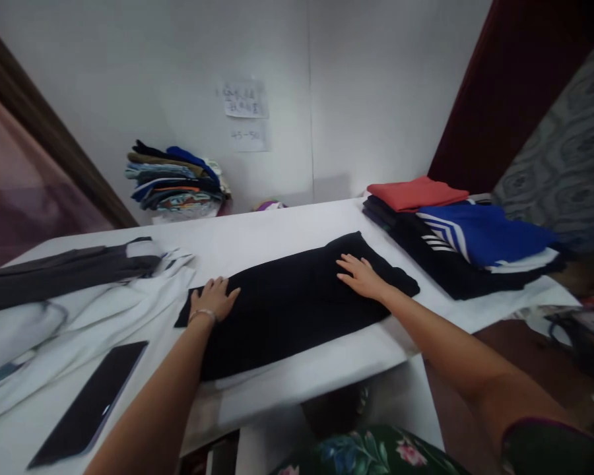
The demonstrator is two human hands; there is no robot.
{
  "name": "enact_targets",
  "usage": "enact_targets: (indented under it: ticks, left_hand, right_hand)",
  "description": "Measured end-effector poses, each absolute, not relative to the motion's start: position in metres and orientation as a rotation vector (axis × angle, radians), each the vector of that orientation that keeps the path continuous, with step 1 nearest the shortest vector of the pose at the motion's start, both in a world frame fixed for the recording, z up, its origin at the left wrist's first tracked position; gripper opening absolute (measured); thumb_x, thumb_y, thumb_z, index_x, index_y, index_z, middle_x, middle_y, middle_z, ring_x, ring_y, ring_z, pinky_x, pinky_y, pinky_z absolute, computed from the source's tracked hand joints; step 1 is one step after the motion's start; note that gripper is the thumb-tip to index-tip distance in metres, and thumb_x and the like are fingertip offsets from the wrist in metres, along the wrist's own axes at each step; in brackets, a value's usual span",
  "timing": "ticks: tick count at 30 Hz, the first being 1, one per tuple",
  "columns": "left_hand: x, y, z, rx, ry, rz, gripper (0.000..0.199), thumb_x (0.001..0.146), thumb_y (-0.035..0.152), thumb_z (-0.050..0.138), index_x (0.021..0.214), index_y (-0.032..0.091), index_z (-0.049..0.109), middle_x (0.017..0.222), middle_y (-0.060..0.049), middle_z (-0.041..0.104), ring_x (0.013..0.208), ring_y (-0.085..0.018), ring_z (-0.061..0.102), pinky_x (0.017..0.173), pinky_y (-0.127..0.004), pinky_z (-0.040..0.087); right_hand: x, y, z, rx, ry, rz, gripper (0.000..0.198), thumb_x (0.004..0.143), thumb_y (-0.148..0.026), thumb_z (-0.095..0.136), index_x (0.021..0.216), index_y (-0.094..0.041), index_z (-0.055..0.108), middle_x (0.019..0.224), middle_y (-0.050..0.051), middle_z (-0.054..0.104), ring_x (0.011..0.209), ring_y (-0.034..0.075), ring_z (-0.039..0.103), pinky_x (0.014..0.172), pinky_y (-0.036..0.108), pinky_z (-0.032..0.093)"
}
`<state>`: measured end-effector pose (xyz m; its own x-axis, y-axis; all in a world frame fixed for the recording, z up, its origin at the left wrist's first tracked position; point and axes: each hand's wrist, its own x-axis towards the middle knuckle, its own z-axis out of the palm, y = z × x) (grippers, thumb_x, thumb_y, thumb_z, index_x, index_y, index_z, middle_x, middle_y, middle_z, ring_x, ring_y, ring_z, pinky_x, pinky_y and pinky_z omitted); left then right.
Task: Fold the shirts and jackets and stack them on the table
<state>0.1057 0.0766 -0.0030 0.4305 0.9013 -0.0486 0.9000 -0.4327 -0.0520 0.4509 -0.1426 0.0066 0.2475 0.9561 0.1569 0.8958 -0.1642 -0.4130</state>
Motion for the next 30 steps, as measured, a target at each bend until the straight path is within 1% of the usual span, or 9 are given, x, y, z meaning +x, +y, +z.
enact_targets:
  ticks: [2, 4, 8, 11, 13, 18, 22, 26, 30]
  left_hand:
    - [0.106, 0.078, -0.003, -2.641, -1.653, 0.111, 0.063, 0.09, 0.051, 0.024, 0.141, 0.017, 0.04, 0.153, -0.009, 0.029, 0.141, -0.029, 0.02, 0.109, -0.058, 0.022]
    - [0.106, 0.078, -0.003, -2.641, -1.654, 0.112, 0.065, 0.089, 0.051, 0.023, 0.141, 0.015, 0.04, 0.153, -0.01, 0.029, 0.141, -0.029, 0.02, 0.108, -0.058, 0.022]
    - [0.106, 0.08, -0.002, -2.663, -1.645, 0.084, 0.064, 0.089, 0.052, 0.024, 0.139, 0.016, 0.041, 0.152, -0.011, 0.029, 0.141, -0.03, 0.021, 0.107, -0.059, 0.022]
    - [0.107, 0.081, -0.002, -2.657, -1.655, 0.073, 0.06, 0.09, 0.051, 0.026, 0.137, 0.018, 0.043, 0.152, -0.009, 0.03, 0.14, -0.029, 0.023, 0.107, -0.058, 0.023]
    - [0.107, 0.081, -0.001, -2.644, -1.664, 0.071, 0.057, 0.09, 0.049, 0.028, 0.136, 0.02, 0.044, 0.152, -0.008, 0.03, 0.14, -0.028, 0.024, 0.108, -0.057, 0.023]
    - [0.108, 0.079, 0.0, -2.631, -1.687, 0.081, 0.054, 0.09, 0.048, 0.03, 0.136, 0.022, 0.044, 0.152, -0.007, 0.03, 0.141, -0.027, 0.023, 0.108, -0.055, 0.023]
    - [0.108, 0.08, -0.001, -2.635, -1.664, 0.049, 0.054, 0.09, 0.047, 0.031, 0.135, 0.02, 0.045, 0.151, -0.008, 0.032, 0.14, -0.028, 0.026, 0.107, -0.056, 0.026]
    - [0.108, 0.081, 0.0, -2.647, -1.67, 0.085, 0.059, 0.091, 0.049, 0.028, 0.137, 0.016, 0.042, 0.152, -0.009, 0.029, 0.14, -0.028, 0.023, 0.108, -0.056, 0.024]
    - [0.11, 0.078, 0.002, -2.631, -1.69, 0.103, 0.056, 0.091, 0.048, 0.028, 0.137, 0.019, 0.042, 0.153, -0.007, 0.028, 0.141, -0.027, 0.022, 0.108, -0.055, 0.023]
  right_hand:
    - [0.475, -0.169, 0.01, -2.075, -1.578, 0.035, 0.047, 0.088, -0.042, 0.048, 0.131, -0.022, 0.054, 0.147, 0.009, 0.04, 0.138, 0.025, 0.03, 0.113, 0.052, 0.02]
    - [0.506, -0.196, 0.01, -2.067, -1.348, -0.028, 0.043, 0.086, -0.038, 0.051, 0.123, -0.021, 0.061, 0.139, 0.009, 0.05, 0.131, 0.026, 0.041, 0.11, 0.047, 0.029]
    - [0.555, -0.243, -0.003, -2.08, -0.843, 0.104, 0.037, 0.08, -0.035, 0.057, 0.109, -0.016, 0.069, 0.113, 0.011, 0.068, 0.111, 0.027, 0.059, 0.099, 0.043, 0.043]
    - [0.563, -0.262, -0.016, -2.092, -0.737, 0.199, 0.038, 0.08, -0.035, 0.056, 0.106, -0.01, 0.07, 0.093, 0.013, 0.073, 0.09, 0.026, 0.067, 0.083, 0.041, 0.052]
    - [0.559, -0.266, -0.022, -2.081, -0.709, 0.245, 0.037, 0.08, -0.035, 0.057, 0.106, -0.011, 0.07, 0.092, 0.012, 0.073, 0.084, 0.024, 0.067, 0.078, 0.039, 0.054]
    - [0.544, -0.265, -0.02, -2.03, -0.706, 0.333, 0.037, 0.078, -0.037, 0.062, 0.107, -0.016, 0.07, 0.106, 0.009, 0.071, 0.091, 0.023, 0.066, 0.078, 0.035, 0.054]
    - [0.541, -0.266, -0.021, -1.981, -0.737, 0.412, 0.045, 0.073, -0.032, 0.066, 0.114, -0.017, 0.066, 0.096, 0.006, 0.073, 0.077, 0.019, 0.066, 0.067, 0.031, 0.055]
    - [0.546, -0.269, -0.029, -2.0, -0.743, 0.36, 0.044, 0.071, -0.022, 0.058, 0.113, -0.012, 0.066, 0.077, 0.003, 0.071, 0.062, 0.016, 0.062, 0.06, 0.029, 0.052]
    - [0.546, -0.271, -0.035, -2.048, -0.759, 0.238, 0.039, 0.071, -0.022, 0.054, 0.107, -0.015, 0.068, 0.079, 0.004, 0.071, 0.068, 0.017, 0.062, 0.068, 0.031, 0.052]
